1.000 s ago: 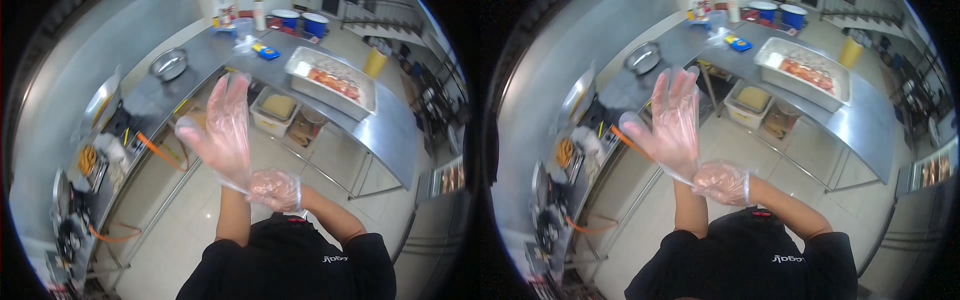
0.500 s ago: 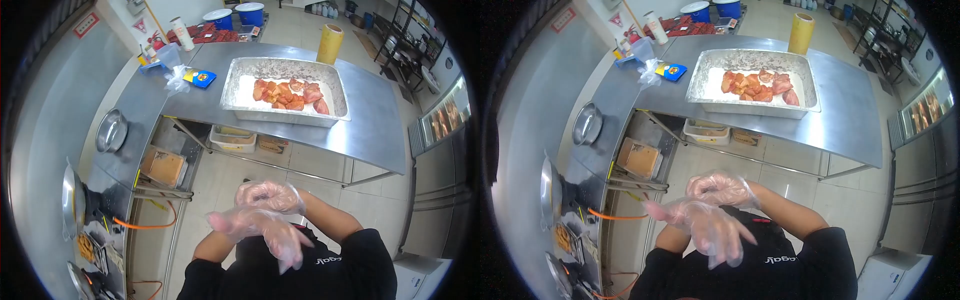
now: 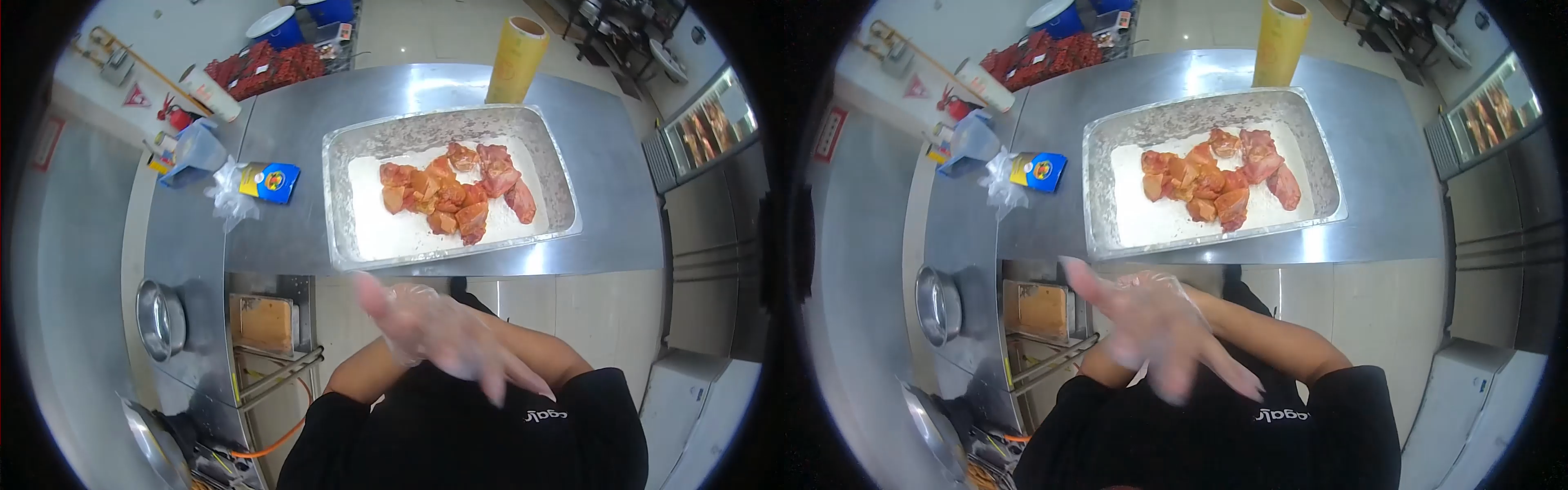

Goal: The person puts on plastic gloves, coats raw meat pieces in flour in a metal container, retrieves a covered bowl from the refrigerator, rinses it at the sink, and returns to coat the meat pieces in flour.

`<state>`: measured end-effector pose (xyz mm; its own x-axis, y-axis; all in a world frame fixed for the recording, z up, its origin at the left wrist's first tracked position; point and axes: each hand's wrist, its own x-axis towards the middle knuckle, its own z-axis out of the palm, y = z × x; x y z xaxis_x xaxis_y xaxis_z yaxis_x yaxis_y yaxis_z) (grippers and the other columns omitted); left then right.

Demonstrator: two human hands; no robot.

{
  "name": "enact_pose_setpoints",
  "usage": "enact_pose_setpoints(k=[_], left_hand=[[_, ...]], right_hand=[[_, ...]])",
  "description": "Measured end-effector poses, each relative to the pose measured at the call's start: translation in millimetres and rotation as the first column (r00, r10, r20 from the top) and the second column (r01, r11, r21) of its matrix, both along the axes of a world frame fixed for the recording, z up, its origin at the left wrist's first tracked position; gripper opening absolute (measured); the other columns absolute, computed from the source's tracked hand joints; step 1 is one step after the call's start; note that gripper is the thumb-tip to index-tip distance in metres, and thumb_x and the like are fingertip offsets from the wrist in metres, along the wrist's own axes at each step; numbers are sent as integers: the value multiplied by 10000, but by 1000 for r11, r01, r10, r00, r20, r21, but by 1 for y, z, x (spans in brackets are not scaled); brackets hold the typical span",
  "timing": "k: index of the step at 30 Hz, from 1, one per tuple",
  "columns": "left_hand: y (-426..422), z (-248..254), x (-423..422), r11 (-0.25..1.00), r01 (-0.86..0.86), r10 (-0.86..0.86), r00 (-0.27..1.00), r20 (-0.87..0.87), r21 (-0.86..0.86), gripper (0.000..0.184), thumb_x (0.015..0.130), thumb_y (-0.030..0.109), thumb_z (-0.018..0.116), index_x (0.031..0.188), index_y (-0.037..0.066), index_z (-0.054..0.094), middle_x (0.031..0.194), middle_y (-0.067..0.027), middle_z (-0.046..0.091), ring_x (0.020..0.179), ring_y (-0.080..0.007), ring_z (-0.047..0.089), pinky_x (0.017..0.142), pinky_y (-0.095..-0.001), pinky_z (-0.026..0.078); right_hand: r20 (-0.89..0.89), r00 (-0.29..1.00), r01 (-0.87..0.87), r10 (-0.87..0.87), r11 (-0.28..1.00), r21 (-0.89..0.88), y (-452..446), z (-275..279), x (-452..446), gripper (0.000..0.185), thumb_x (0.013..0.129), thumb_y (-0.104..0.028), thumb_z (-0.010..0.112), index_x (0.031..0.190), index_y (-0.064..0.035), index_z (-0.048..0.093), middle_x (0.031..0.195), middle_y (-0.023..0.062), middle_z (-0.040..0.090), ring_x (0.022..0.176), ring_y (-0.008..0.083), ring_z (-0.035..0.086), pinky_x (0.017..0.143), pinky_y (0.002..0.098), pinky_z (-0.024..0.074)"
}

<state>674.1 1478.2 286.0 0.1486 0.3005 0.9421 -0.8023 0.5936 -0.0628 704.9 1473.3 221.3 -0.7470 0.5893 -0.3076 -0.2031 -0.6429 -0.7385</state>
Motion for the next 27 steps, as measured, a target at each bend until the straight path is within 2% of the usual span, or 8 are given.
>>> enact_pose_setpoints(k=[5,9,12,15,19,22,24,27], left_hand=[[83,9,-68,936,-348,307,886,-348,-61,805,847,748,407,1409,174,457,1481,-131,378,1364,-537,221,1055,-761,76],[111,-13,-164,698,-713,420,486,-766,-70,713,867,641,532,1348,115,520,1368,-145,499,1333,-446,364,1087,-630,249],[141,-35,-166,351,-879,53,-327,-944,324,604,922,518,515,1334,76,522,1316,-167,536,1309,-341,431,1120,-497,287],[169,-67,-150,519,-578,-138,-784,-605,630,632,920,528,492,1376,90,477,1330,-183,527,1279,-298,469,1055,-440,362],[203,-137,-136,587,-307,-209,-951,-226,749,779,886,611,473,1442,72,385,1444,-225,407,1354,-341,380,1112,-444,286],[239,-219,-132,786,-106,-148,-989,19,610,952,840,708,457,1497,50,253,1507,-243,301,1399,-370,300,1155,-443,209],[250,-248,-114,725,-396,-253,-914,-317,563,964,838,685,496,1493,30,230,1475,-231,356,1372,-374,342,1110,-484,305],[246,-142,-52,834,-452,-302,-854,-424,317,972,808,723,515,1463,43,287,1329,-214,520,1266,-343,484,1052,-394,377]], right_hand=[[522,851,-307,-61,749,587,55,11,30,334,954,-372,500,1083,-94,633,866,124,653,838,290,626,801,413,489],[578,812,-421,-84,601,679,122,35,128,332,939,-330,539,1102,-58,637,905,173,657,847,299,638,803,387,495],[655,697,-83,-290,876,476,167,30,190,264,952,-255,566,1059,-27,644,931,50,667,828,184,635,772,311,512],[632,589,-62,-505,751,658,214,-47,247,442,907,-352,602,1183,-6,610,1102,202,657,1016,313,640,897,379,494],[689,309,-125,-656,690,713,259,-126,272,644,861,-444,633,1259,52,537,1246,282,572,1167,362,571,971,412,447],[882,173,20,-438,897,441,277,-142,245,725,840,-463,650,1331,40,469,1296,289,532,1213,384,529,993,434,423],[890,263,36,-373,925,377,291,-163,235,736,822,-479,673,1322,29,486,1248,245,579,1165,343,569,956,405,451],[768,564,204,-304,952,228,293,-165,211,707,810,-509,687,1273,6,543,1155,158,634,1072,246,612,903,335,479]])
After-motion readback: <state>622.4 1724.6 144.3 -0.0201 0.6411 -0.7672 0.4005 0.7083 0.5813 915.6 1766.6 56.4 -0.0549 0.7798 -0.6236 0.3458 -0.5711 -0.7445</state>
